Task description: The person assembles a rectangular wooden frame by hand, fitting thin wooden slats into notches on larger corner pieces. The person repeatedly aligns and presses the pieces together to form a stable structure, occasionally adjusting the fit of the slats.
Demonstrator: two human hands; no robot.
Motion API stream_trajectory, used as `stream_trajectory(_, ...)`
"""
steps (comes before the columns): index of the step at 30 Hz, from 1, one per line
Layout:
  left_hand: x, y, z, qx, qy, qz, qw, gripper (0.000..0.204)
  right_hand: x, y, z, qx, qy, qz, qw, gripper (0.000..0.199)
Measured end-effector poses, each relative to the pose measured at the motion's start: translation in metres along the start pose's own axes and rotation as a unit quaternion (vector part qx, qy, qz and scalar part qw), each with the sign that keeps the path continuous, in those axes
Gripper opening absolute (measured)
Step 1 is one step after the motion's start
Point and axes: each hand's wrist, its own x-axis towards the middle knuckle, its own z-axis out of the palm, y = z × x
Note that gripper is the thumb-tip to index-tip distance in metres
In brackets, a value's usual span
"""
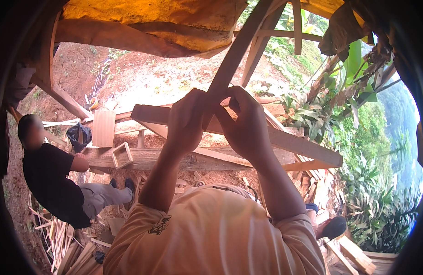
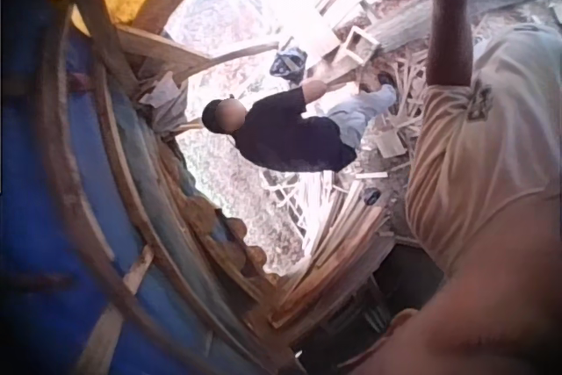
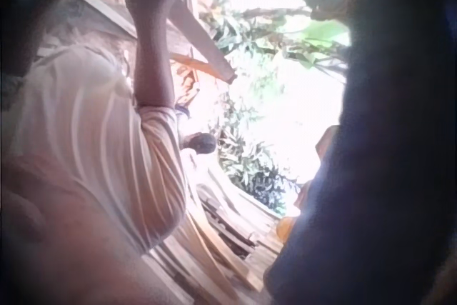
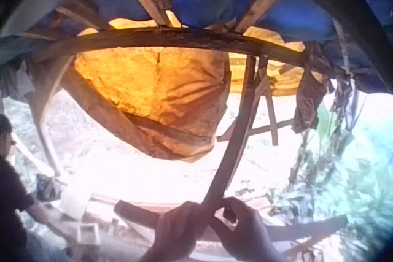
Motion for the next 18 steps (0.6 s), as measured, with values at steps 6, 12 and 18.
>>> stream_trajectory(6, 0.008, -0.011, -0.001, -0.030, 0.034, 0.108, 0.993, 0.011, 0.008, 0.021, -0.018, 0.066, -0.010, -0.015, 0.998, 0.019)
stream_trajectory(12, -0.001, -0.022, -0.012, -0.050, 0.123, 0.125, 0.983, 0.019, 0.010, 0.041, -0.076, 0.009, -0.171, 0.058, 0.984, 0.021)
stream_trajectory(18, -0.025, -0.041, -0.036, 0.076, 0.218, 0.407, 0.884, 0.012, -0.006, 0.062, -0.080, -0.070, -0.214, 0.002, 0.974, 0.023)
